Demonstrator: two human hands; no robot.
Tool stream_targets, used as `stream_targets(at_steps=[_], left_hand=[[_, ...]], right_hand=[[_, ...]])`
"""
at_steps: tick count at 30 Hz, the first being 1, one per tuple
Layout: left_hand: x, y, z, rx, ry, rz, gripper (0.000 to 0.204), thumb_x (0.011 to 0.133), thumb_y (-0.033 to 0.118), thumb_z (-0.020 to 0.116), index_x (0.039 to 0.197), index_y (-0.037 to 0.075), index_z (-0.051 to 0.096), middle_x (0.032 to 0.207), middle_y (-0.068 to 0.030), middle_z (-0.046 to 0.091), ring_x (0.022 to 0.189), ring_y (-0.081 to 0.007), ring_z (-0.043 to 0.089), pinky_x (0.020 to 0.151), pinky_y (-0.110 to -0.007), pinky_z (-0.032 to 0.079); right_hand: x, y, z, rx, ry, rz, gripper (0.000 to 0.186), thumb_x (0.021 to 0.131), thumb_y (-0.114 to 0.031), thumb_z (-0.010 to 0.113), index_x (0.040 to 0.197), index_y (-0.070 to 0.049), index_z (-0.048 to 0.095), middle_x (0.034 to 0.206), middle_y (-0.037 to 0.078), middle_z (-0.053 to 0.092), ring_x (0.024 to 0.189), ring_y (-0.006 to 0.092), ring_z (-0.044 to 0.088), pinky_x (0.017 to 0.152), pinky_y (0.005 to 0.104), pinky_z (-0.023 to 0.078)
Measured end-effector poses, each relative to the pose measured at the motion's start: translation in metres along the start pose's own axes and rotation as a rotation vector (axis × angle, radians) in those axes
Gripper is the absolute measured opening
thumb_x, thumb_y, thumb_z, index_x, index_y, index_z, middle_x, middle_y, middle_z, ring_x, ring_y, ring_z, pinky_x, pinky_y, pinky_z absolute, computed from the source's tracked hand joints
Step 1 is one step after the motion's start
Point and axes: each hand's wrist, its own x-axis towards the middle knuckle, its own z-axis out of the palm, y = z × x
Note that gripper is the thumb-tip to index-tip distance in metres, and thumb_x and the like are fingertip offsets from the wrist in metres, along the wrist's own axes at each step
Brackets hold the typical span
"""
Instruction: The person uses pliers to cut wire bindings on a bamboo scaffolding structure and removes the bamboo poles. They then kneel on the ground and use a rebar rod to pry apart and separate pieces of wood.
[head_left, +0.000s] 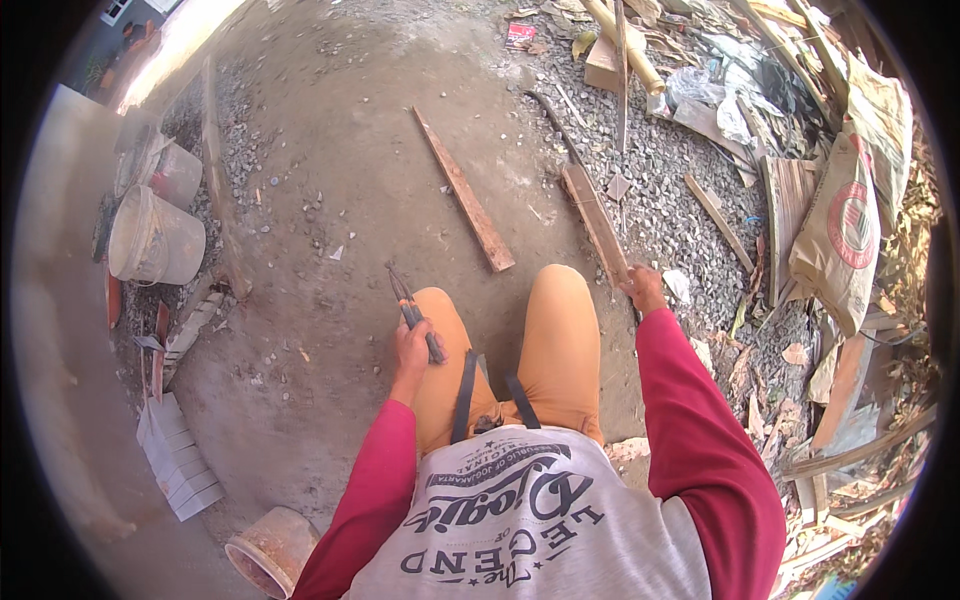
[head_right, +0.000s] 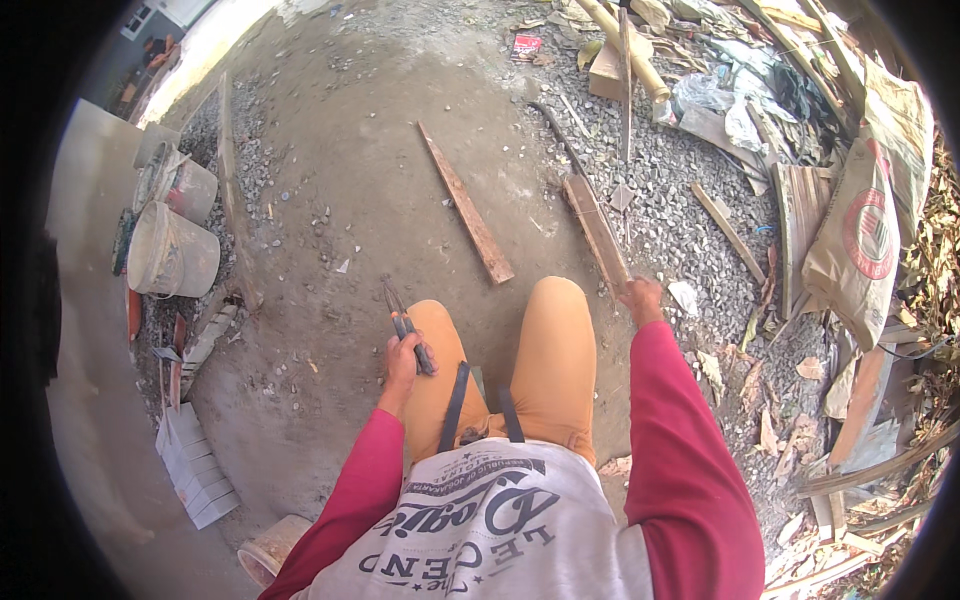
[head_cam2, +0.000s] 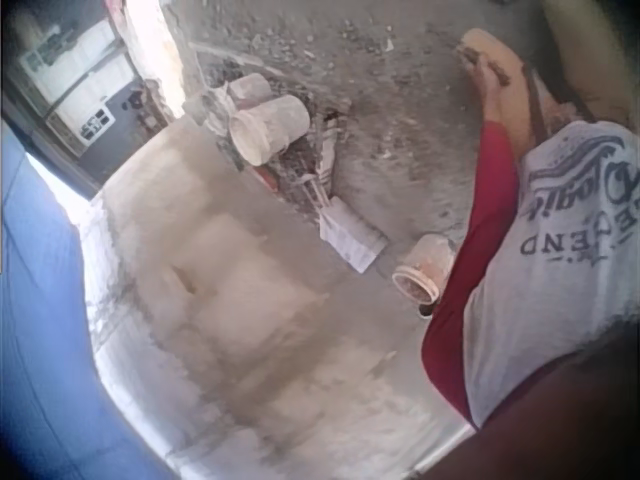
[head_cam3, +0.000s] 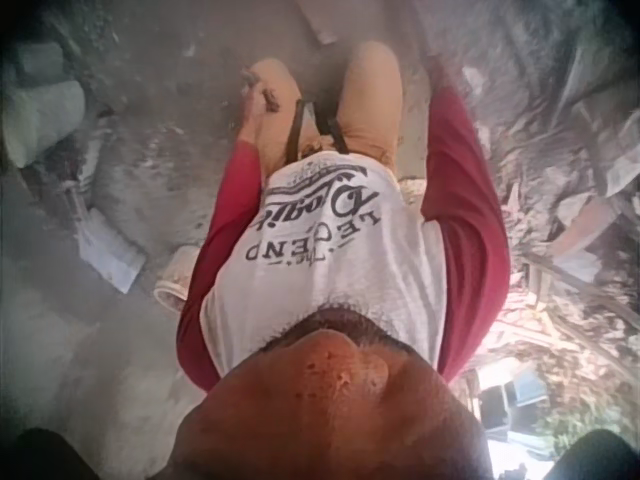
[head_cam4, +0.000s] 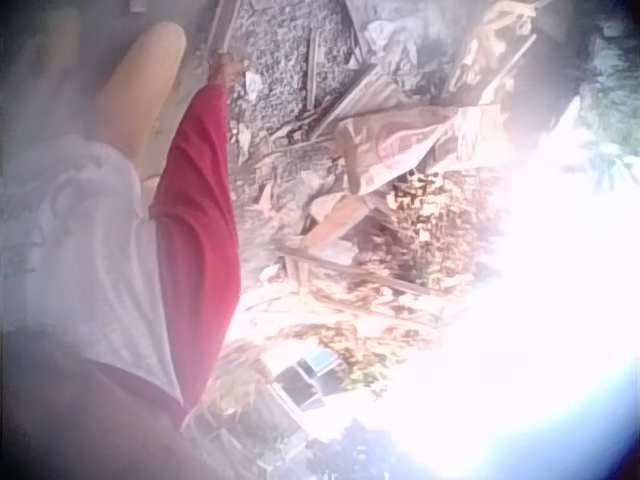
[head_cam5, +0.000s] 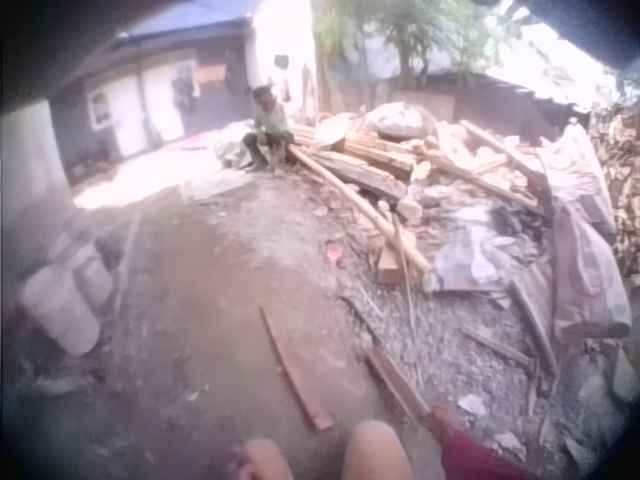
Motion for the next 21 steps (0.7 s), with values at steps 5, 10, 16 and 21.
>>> stream_targets(at_steps=[5, 10, 16, 21], left_hand=[[0.003, 0.008, 0.036, 0.158, -0.121, -0.061, 0.02, 0.088, 0.012, 0.061, 0.103, -0.002, 0.058, 0.068, -0.0117, 0.061, 0.047, -0.0231, 0.062, 0.04, -0.04, 0.049], [0.02, 0.009, 0.132, 0.615, -0.27, -0.043, 0.051, 0.082, 0.016, 0.069, 0.122, -0.01, 0.052, 0.083, -0.0173, 0.066, 0.06, -0.0256, 0.069, 0.058, -0.039, 0.057], [0.071, -0.009, 0.193, 0.802, -0.923, 0.229, 0.075, 0.088, 0.035, 0.079, 0.138, -0.012, 0.05, 0.112, -0.0264, 0.071, 0.104, -0.0331, 0.072, 0.095, -0.044, 0.056], [0.2, 0.061, 0.183, 1.434, -0.748, 0.162, 0.055, 0.09, 0.013, 0.074, 0.139, -0.004, 0.057, 0.133, -0.0219, 0.065, 0.132, -0.0361, 0.058, 0.112, -0.049, 0.044]], right_hand=[[-0.029, -0.015, 0.04, -0.797, 0.352, -0.441, 0.031, 0.086, -0.015, 0.073, 0.106, 0.009, 0.076, 0.094, 0.024, 0.078, 0.087, 0.0343, 0.076, 0.082, 0.0431, 0.057], [-0.103, -0.002, 0.124, -0.551, -0.484, -0.275, 0.046, 0.102, -0.039, 0.067, 0.112, 0.005, 0.073, 0.093, 0.012, 0.076, 0.082, 0.0209, 0.071, 0.078, 0.0365, 0.056], [-0.121, -0.025, 0.132, -0.158, -0.541, 0.162, 0.027, 0.104, -0.022, 0.059, 0.117, 0.001, 0.06, 0.092, 0.014, 0.072, 0.073, 0.0233, 0.073, 0.065, 0.0354, 0.062], [-0.088, -0.078, 0.06, -0.189, -0.151, 0.116, 0.028, 0.092, -0.011, 0.062, 0.116, 0.002, 0.058, 0.069, 0.005, 0.057, 0.051, 0.0159, 0.059, 0.046, 0.0308, 0.051]])
